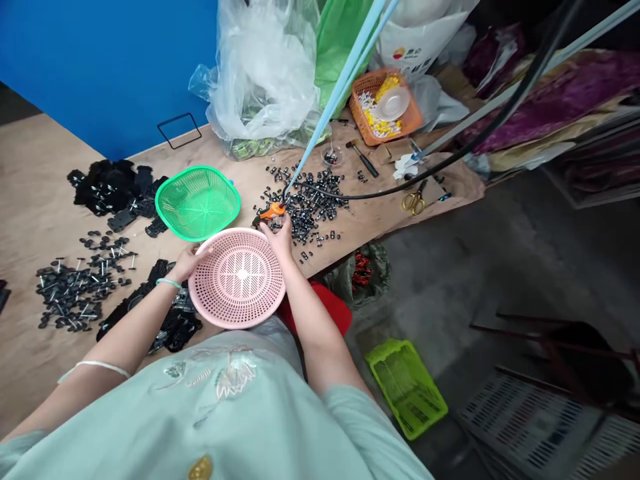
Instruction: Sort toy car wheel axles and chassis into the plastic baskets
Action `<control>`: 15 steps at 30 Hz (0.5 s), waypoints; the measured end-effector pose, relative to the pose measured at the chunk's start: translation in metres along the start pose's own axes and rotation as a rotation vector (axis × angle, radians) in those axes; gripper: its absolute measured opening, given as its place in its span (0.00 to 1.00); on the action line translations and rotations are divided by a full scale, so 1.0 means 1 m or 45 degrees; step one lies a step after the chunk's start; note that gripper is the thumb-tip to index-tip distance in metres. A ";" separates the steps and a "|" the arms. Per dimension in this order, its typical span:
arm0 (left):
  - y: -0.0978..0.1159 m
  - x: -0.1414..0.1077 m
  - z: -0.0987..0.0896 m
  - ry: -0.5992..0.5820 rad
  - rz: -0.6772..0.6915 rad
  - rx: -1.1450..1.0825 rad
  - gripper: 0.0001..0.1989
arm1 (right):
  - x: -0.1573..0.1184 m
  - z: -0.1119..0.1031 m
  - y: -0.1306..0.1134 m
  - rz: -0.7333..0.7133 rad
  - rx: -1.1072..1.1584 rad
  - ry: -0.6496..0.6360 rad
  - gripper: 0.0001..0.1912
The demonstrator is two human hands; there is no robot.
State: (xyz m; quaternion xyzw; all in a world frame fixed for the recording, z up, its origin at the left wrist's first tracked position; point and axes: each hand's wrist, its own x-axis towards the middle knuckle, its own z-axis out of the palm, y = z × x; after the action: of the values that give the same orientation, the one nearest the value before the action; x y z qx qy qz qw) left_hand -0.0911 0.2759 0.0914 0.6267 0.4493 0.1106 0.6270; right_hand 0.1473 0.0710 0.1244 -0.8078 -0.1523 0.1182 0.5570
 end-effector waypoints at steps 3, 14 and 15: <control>-0.001 0.000 0.001 0.065 0.045 0.226 0.09 | 0.035 0.028 -0.025 -0.001 0.048 0.113 0.43; 0.001 0.012 -0.025 0.188 0.061 0.477 0.10 | 0.061 -0.018 -0.076 -0.297 0.022 0.234 0.32; 0.001 0.011 -0.026 0.199 0.060 0.489 0.11 | 0.065 -0.024 -0.079 -0.311 -0.011 0.254 0.31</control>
State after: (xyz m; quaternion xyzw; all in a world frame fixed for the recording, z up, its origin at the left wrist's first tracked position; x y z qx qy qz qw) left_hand -0.1025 0.3013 0.0929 0.7345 0.4947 0.0859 0.4566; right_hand 0.2075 0.1008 0.2053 -0.7933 -0.1939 -0.0321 0.5762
